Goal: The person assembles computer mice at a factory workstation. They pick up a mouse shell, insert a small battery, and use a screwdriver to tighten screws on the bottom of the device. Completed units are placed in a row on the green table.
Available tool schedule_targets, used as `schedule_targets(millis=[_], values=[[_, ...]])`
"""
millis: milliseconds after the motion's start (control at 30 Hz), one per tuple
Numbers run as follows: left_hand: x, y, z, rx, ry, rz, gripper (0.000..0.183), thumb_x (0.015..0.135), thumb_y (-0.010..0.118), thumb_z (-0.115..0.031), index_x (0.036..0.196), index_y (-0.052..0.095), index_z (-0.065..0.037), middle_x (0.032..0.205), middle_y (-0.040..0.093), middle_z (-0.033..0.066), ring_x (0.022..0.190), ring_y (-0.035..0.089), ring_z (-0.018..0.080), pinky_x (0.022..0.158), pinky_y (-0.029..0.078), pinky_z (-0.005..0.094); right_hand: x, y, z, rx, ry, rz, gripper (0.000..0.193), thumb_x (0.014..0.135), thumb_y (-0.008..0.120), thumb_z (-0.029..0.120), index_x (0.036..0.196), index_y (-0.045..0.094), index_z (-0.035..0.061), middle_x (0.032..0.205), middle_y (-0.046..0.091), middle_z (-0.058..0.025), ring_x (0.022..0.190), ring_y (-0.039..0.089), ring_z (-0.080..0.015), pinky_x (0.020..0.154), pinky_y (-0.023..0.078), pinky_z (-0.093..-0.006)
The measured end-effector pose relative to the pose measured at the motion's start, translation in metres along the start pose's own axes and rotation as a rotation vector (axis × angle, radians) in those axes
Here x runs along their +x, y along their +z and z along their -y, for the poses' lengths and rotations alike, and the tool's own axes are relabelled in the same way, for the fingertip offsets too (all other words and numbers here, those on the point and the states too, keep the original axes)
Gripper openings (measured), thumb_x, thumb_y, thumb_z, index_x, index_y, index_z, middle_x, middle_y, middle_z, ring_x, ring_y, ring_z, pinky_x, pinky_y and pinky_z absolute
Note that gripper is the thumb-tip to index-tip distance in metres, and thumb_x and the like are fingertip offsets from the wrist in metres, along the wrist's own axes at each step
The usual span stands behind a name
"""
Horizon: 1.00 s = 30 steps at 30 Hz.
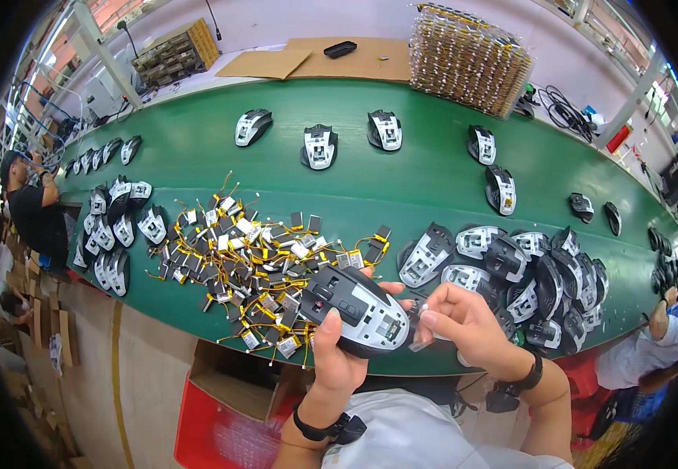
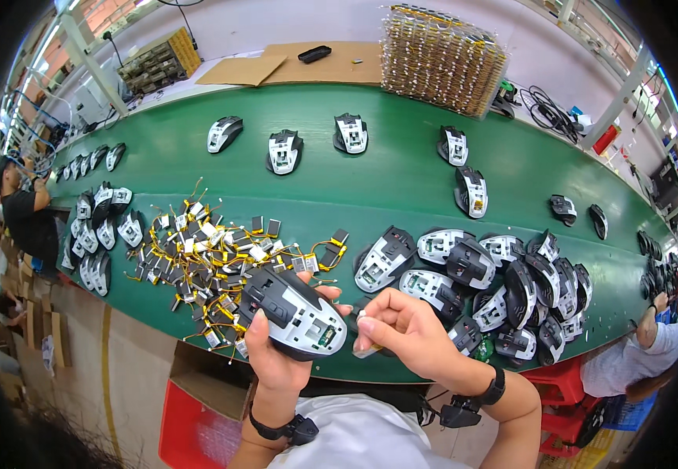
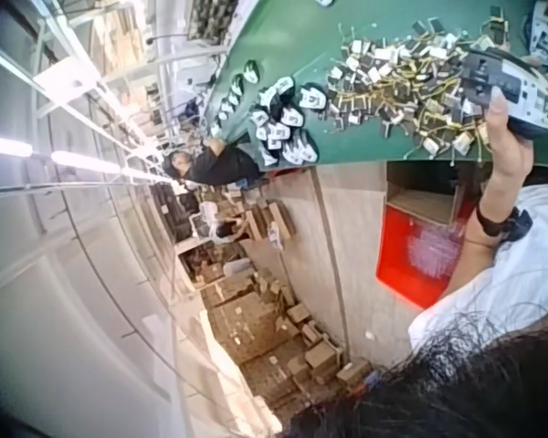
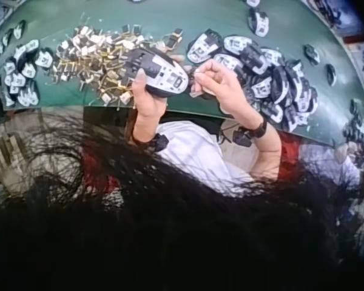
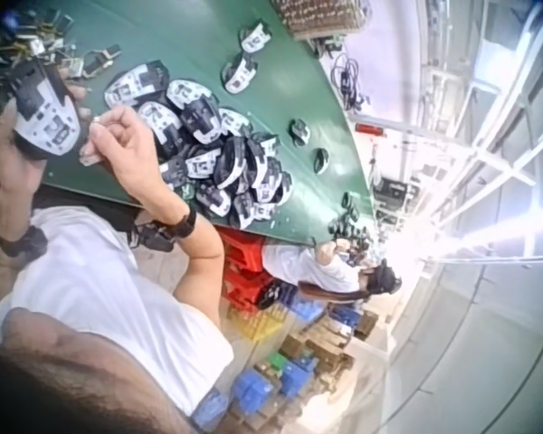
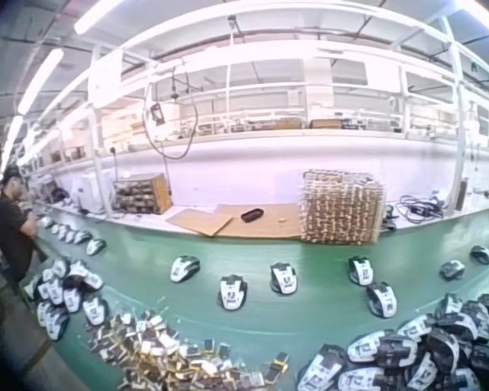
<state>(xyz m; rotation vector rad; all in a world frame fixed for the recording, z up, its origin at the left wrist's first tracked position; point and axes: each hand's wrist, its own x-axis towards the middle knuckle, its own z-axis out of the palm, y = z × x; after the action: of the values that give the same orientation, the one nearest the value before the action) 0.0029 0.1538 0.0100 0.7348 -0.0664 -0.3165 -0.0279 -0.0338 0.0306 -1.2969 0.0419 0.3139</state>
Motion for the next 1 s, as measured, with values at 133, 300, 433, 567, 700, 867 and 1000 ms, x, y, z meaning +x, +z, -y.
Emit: schedule_targets(millis=[133,300,433,567,700,867,1000], values=[[-0.001,0.0,0.0,0.006,-0.008,-0.009,0.08,0.088,0.047,-0.062,0.139,0.038,-0.001,0.116,0.06,0.0261,0.104,0.064,0.0394,0.087,0.055,0.0476,-0.004,0.0,0.006,-0.579,-0.371,-0.062,0.01,0.086,0.068,0.007,0.093,0.067,-0.0002,0.082,0.066,-0.0081,0.071,0.064,-0.0136,0.065,0.053,-0.0265],[-0.002,0.001,0.0,-0.008,-0.018,0.073,0.085,0.091,0.042,-0.065,0.146,0.03,-0.003,0.111,0.061,0.0263,0.099,0.066,0.0335,0.078,0.058,0.0412,-0.007,0.015,0.021,-0.874,-0.693,-0.121,0.015,0.075,0.076,0.004,0.089,0.072,0.0054,0.078,0.065,-0.0052,0.058,0.06,-0.012,0.046,0.047,-0.0253],[-0.004,0.0,0.004,-0.008,0.015,0.007,0.073,0.098,0.031,-0.056,0.151,0.025,-0.005,0.111,0.061,0.0263,0.085,0.067,0.0251,0.073,0.057,0.0371,-0.007,0.02,0.036,-0.983,-0.662,-0.022,0.016,0.072,0.077,0.004,0.086,0.07,0.0071,0.077,0.063,-0.0036,0.057,0.06,-0.0151,0.049,0.048,-0.0253],[-0.006,-0.004,0.004,-0.06,-0.011,0.077,0.073,0.098,0.031,-0.055,0.15,0.025,-0.005,0.112,0.06,0.0248,0.094,0.065,0.0235,0.077,0.055,0.0331,-0.009,0.022,0.035,-1.031,-0.8,0.069,0.016,0.072,0.077,0.006,0.085,0.067,0.005,0.076,0.06,-0.0046,0.058,0.059,-0.0182,0.05,0.049,-0.0289],[-0.006,-0.005,0.007,0.031,-0.006,0.057,0.071,0.098,0.031,-0.055,0.148,0.029,-0.005,0.113,0.06,0.0226,0.103,0.062,0.0263,0.082,0.053,0.0354,-0.01,0.021,0.034,-1.233,-0.871,0.242,0.024,0.068,0.068,0.006,0.091,0.063,0.0005,0.08,0.054,-0.0048,0.065,0.057,-0.0172,0.05,0.047,-0.0283],[-0.01,-0.002,0.007,-0.002,-0.018,-0.018,0.067,0.099,0.03,-0.052,0.146,0.032,-0.005,0.114,0.06,0.0204,0.108,0.06,0.028,0.09,0.05,0.0385,-0.01,0.024,0.038,-1.387,-0.959,0.259,0.029,0.064,0.064,0.01,0.09,0.062,-0.0012,0.079,0.049,-0.0039,0.064,0.051,-0.0139,0.05,0.045,-0.0254],[-0.01,0.002,0.007,0.011,-0.049,-0.068,0.065,0.099,0.03,-0.051,0.146,0.033,-0.005,0.113,0.06,0.0201,0.107,0.06,0.0275,0.09,0.05,0.0383,-0.01,0.024,0.035,-1.398,-0.987,0.234,0.034,0.06,0.066,0.007,0.093,0.065,-0.0004,0.082,0.055,-0.0038,0.056,0.049,-0.0133,0.044,0.042,-0.0258]])
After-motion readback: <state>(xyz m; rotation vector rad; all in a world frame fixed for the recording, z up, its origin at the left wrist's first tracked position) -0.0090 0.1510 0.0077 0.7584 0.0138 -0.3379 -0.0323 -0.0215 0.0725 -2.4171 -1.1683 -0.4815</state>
